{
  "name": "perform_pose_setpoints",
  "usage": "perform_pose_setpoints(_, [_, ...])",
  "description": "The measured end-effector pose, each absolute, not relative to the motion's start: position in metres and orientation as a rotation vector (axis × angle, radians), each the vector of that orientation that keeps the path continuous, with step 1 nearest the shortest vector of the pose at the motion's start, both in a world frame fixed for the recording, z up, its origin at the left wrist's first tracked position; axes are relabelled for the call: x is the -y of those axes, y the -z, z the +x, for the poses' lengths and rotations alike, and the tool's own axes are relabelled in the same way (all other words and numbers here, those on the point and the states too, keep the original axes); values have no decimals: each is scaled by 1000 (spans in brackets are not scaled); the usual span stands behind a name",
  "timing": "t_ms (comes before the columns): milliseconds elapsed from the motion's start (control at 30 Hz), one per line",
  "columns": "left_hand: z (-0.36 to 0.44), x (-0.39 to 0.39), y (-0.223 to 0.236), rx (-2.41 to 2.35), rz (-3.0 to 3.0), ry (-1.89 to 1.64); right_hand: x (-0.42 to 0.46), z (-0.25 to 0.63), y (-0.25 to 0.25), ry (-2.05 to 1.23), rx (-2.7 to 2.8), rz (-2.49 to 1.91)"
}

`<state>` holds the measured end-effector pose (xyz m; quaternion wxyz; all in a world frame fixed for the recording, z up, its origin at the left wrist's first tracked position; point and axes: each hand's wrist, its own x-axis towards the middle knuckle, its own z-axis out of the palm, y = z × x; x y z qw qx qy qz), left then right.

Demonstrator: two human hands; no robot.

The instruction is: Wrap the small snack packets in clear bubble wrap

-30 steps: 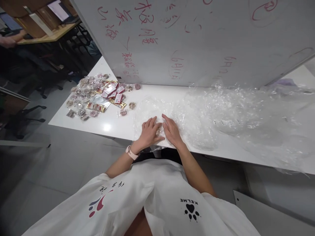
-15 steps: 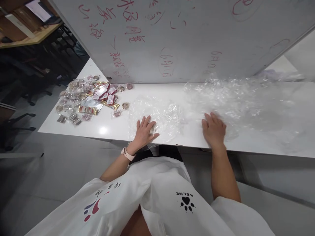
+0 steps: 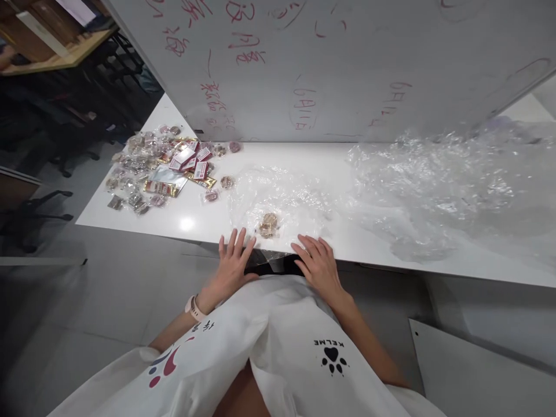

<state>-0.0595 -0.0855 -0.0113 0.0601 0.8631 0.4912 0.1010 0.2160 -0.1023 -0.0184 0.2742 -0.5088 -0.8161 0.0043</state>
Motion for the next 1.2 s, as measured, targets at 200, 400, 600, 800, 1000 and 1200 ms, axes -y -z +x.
perform_pose_setpoints(200, [-75, 104, 40, -1837, 2299, -964, 92, 216, 14, 47, 2038, -1358])
perform_pose_setpoints(400, [-85, 57, -15, -1855, 2113, -1006, 46, 208, -18, 34, 2077, -1381])
perform_pose_setpoints(600, [-64, 40, -35, -2127, 2166, -1483, -10, 193, -25, -313, 2115, -1670])
perform_pose_setpoints(800, [-2, 48, 4, -1270, 2598, -1067, -27, 178, -22, -507, 2142, -1830])
perform_pose_setpoints(1000, [-1, 18, 22, -1519, 2574, -523, -37, 210, -31, -556, 2075, -1985])
perform_pose_setpoints(1200, [-23, -7, 15, -1300, 2534, -605, -48, 287, -57, -201, 1584, -2480])
